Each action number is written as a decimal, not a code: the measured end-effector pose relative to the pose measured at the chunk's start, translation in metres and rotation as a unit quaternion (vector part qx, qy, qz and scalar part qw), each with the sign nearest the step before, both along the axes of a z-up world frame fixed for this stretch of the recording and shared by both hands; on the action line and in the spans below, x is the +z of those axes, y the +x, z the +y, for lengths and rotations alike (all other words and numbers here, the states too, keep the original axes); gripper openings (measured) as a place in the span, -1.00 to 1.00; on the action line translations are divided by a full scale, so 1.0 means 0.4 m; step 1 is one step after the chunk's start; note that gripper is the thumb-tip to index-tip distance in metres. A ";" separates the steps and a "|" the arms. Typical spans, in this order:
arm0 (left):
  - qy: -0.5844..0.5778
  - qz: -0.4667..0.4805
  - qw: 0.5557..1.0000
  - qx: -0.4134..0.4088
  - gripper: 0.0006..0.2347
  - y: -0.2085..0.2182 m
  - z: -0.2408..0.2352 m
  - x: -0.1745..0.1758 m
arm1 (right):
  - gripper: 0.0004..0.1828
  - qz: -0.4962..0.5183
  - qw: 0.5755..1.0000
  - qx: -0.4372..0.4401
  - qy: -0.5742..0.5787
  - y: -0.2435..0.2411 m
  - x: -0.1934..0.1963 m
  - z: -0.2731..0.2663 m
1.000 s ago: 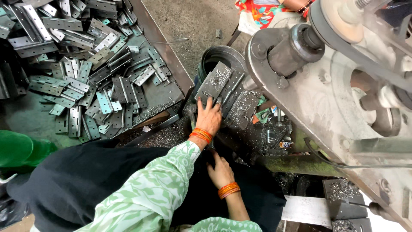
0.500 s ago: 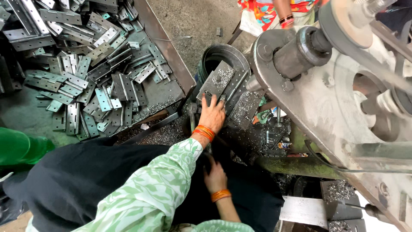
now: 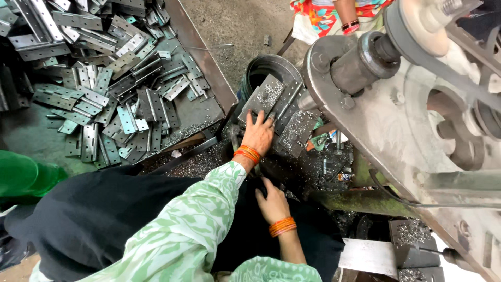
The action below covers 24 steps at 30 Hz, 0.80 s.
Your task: The person picks up metal L-brackets one by one from a tray and positions them under a vertical drill press to drill holes through the metal.
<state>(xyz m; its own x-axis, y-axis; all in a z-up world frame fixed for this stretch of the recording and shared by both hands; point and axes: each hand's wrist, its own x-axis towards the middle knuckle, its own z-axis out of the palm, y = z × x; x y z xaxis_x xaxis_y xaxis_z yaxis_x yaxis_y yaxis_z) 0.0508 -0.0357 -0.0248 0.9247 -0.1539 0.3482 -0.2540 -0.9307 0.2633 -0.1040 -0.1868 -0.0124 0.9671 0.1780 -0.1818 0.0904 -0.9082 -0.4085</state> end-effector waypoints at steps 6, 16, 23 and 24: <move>0.019 -0.001 1.000 0.001 -0.73 0.033 0.005 0.004 | -0.48 -0.010 0.998 -0.056 0.017 -0.110 -0.172 0.043; 0.022 -0.001 1.000 -0.002 -0.75 0.057 0.004 -0.006 | -0.45 0.013 1.000 -0.021 -0.008 -0.034 -0.044 0.009; 0.042 0.016 0.999 -0.006 -0.73 0.118 -0.014 0.003 | -0.42 -0.006 0.999 -0.045 -0.008 -0.066 -0.113 0.030; 0.043 0.004 0.999 0.000 -0.72 0.116 -0.013 -0.003 | -0.41 -0.017 0.999 -0.050 0.008 -0.109 -0.154 0.048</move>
